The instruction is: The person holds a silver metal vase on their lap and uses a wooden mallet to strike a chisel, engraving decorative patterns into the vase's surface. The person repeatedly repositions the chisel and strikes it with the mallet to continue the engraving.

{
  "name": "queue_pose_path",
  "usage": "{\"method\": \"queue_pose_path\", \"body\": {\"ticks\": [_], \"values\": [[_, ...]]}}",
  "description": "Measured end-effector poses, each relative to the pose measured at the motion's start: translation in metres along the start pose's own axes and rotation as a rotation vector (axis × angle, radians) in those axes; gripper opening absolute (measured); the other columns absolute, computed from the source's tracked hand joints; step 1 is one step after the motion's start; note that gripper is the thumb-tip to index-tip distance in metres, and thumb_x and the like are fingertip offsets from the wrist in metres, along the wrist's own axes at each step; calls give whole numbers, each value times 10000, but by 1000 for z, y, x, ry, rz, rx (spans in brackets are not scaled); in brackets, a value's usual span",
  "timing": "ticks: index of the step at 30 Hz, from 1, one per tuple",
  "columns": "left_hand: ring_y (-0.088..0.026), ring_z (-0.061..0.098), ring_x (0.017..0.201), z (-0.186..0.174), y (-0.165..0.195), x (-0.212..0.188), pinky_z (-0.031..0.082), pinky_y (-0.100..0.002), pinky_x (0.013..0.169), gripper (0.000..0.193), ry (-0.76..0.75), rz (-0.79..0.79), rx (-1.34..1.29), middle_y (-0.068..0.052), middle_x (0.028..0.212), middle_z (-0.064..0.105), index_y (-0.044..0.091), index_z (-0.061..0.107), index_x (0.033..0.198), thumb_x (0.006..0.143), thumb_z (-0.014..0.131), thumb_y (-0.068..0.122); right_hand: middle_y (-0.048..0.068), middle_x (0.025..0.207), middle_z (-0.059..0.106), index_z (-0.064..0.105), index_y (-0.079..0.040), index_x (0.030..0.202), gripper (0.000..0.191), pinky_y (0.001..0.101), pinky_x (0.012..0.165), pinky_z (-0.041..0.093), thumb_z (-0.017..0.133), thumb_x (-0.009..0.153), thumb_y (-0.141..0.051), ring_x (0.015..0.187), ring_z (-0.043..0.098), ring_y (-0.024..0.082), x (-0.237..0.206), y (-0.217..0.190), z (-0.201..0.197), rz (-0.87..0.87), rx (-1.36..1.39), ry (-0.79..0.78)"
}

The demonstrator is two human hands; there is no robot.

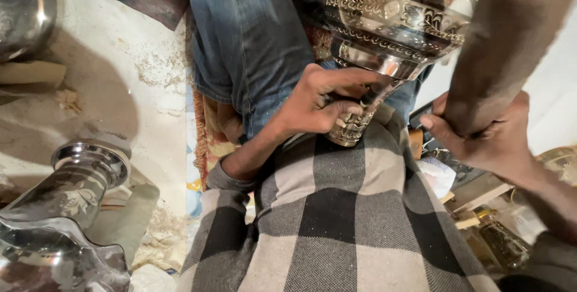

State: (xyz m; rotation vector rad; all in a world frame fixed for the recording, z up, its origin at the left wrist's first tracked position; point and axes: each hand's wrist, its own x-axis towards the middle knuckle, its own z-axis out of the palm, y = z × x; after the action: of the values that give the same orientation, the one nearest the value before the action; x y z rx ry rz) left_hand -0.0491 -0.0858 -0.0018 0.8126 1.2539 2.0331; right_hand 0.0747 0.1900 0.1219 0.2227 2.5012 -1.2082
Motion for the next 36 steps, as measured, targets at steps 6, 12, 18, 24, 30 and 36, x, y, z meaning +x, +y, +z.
{"method": "queue_pose_path", "body": {"ticks": [6,12,18,24,30,36], "values": [[-176,805,874,-20,-7,15,644,-309,723,572,-312,82,161,-83,1177,759,85,668,1338,793,732,-75,76,831,724,723,11,944,152,303,796,618,855,934,-64,711,710,129,-35,-12,28,10,11,265],[-226,793,919,-35,-9,29,673,-333,759,650,-515,304,-32,-115,1195,750,96,639,1380,740,603,-10,90,835,713,698,33,995,262,226,567,558,840,797,-62,611,669,133,-67,-16,44,208,-61,232],[-179,711,669,-40,-19,24,563,-305,591,701,-541,389,1,-84,1149,777,126,634,1387,690,584,67,88,843,681,661,10,1038,110,241,627,518,759,1016,-34,674,651,132,-119,-4,55,230,-58,291],[-158,641,628,-39,-19,25,485,-310,544,698,-587,467,108,-51,1073,790,149,658,1395,707,622,35,59,711,645,564,28,1016,237,261,543,459,698,868,-100,567,582,130,-149,14,48,215,-276,258],[-130,456,473,-35,-12,26,346,-305,436,650,-640,476,211,-6,864,759,166,716,1314,700,638,-34,40,780,610,602,-23,1126,282,270,543,494,716,930,-191,628,590,118,-171,7,65,548,-378,455],[-109,400,433,-31,-16,22,308,-283,398,605,-703,446,283,22,722,707,227,755,1277,791,583,-88,109,804,681,691,-12,1054,203,303,528,512,798,974,-165,645,646,179,-172,14,80,439,-635,370]]}}
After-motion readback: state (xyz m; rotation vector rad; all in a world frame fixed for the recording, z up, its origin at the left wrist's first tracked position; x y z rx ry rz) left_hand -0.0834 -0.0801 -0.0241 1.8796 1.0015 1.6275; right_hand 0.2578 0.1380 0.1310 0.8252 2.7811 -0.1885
